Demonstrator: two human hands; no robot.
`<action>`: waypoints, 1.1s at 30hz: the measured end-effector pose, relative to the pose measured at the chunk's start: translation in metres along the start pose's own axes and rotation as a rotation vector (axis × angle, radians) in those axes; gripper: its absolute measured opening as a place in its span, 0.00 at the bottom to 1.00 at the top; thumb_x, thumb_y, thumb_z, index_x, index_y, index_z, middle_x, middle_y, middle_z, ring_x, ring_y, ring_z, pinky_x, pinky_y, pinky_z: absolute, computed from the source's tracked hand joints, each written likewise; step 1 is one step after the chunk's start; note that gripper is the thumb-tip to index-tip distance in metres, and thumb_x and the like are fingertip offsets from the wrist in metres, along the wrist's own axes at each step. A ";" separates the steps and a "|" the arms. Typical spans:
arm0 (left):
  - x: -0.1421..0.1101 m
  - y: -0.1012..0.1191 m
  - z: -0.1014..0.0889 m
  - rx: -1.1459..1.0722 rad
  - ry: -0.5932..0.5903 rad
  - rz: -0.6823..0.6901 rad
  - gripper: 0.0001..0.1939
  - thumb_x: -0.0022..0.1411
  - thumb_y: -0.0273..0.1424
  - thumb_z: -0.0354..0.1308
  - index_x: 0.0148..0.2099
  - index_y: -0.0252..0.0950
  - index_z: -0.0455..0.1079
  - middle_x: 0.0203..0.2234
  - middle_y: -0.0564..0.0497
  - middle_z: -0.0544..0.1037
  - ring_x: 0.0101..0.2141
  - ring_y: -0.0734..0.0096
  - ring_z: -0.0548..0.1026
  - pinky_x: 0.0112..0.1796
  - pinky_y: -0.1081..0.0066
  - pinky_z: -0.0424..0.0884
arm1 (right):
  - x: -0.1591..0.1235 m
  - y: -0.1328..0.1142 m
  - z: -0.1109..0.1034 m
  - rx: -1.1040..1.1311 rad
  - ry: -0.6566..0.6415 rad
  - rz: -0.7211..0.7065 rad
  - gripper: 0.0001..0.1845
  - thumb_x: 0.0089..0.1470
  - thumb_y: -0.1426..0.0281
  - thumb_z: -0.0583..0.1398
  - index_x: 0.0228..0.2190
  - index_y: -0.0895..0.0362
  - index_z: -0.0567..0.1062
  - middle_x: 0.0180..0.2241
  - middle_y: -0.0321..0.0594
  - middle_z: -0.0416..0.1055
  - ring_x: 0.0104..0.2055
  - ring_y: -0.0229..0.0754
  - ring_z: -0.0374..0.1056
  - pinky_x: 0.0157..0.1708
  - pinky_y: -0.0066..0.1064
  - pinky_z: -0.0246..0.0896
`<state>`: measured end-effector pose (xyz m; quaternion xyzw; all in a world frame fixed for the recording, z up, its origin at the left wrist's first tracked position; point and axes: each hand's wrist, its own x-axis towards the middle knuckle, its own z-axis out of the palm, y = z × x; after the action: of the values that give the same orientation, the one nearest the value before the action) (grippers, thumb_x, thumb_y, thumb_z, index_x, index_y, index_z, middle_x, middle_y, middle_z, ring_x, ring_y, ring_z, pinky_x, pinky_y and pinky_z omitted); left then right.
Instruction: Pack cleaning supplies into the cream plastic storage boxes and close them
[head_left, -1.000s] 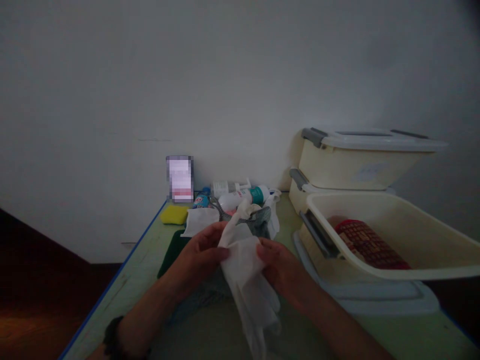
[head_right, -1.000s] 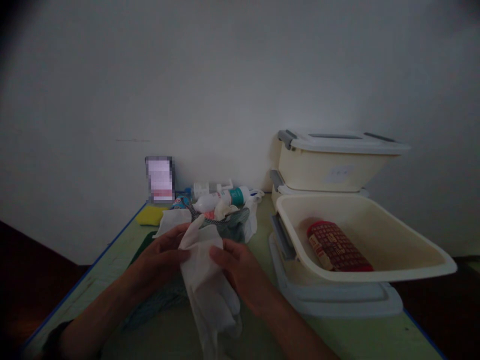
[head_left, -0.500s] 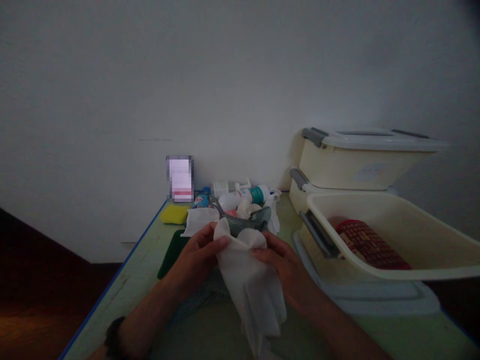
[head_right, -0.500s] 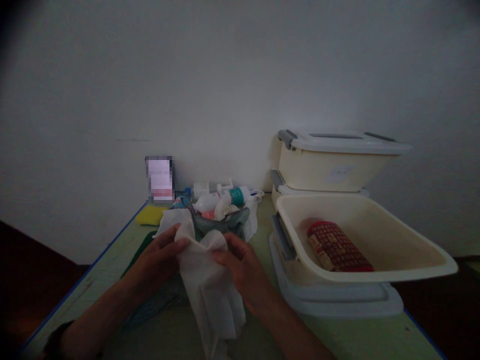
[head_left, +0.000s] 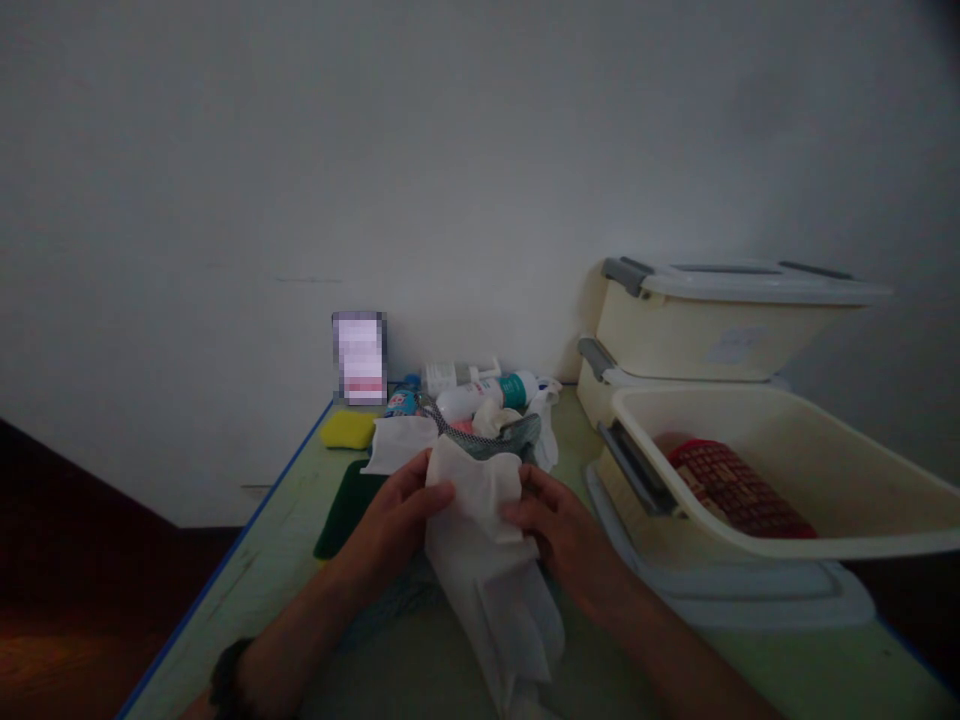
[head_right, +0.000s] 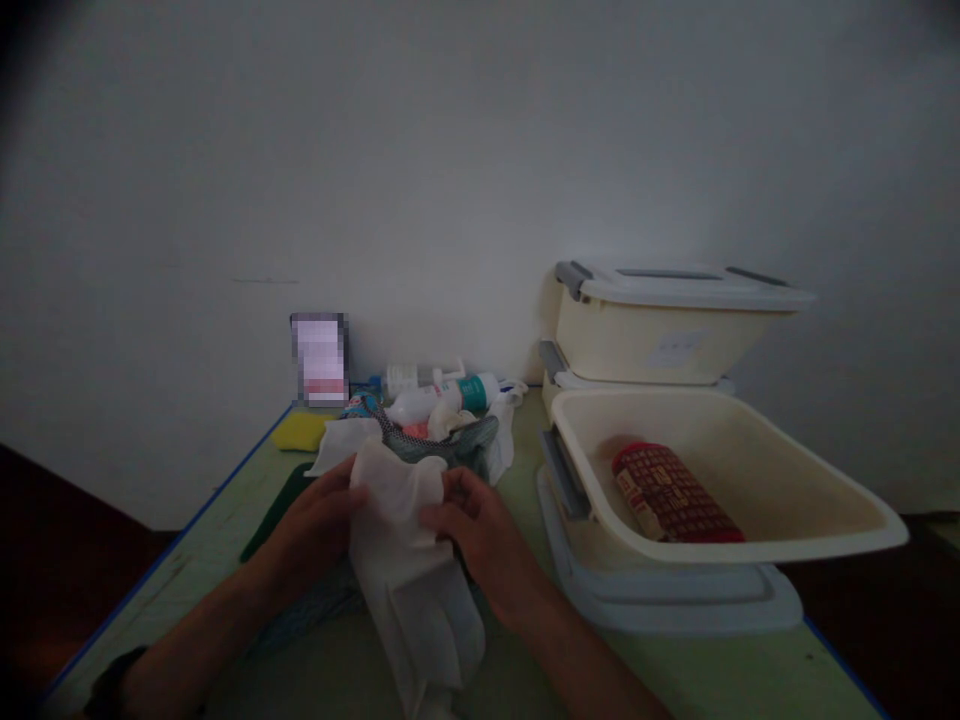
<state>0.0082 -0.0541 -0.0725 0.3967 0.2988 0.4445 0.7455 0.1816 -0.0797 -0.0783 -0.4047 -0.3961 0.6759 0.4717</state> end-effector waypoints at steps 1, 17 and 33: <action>-0.001 0.001 0.001 0.036 0.014 -0.007 0.17 0.50 0.31 0.64 0.44 0.35 0.71 0.38 0.44 0.78 0.40 0.56 0.75 0.41 0.63 0.69 | 0.000 0.000 -0.001 0.004 0.000 -0.004 0.13 0.42 0.66 0.63 0.30 0.56 0.67 0.24 0.31 0.65 0.26 0.34 0.59 0.26 0.26 0.52; -0.001 0.001 0.001 0.200 0.003 0.092 0.13 0.50 0.28 0.66 0.37 0.38 0.67 0.29 0.55 0.74 0.29 0.73 0.71 0.29 0.76 0.66 | -0.002 -0.008 0.003 -0.270 0.105 -0.282 0.06 0.46 0.66 0.58 0.25 0.56 0.67 0.29 0.35 0.63 0.33 0.38 0.58 0.33 0.28 0.52; 0.001 -0.001 -0.004 0.259 0.021 0.145 0.12 0.50 0.32 0.66 0.39 0.37 0.73 0.32 0.50 0.75 0.31 0.70 0.70 0.31 0.74 0.64 | -0.003 0.003 0.000 -0.410 0.127 -0.355 0.08 0.52 0.64 0.60 0.34 0.54 0.72 0.32 0.36 0.70 0.36 0.39 0.65 0.37 0.30 0.58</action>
<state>0.0058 -0.0521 -0.0754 0.5052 0.3321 0.4591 0.6509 0.1818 -0.0831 -0.0805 -0.4574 -0.5590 0.4616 0.5150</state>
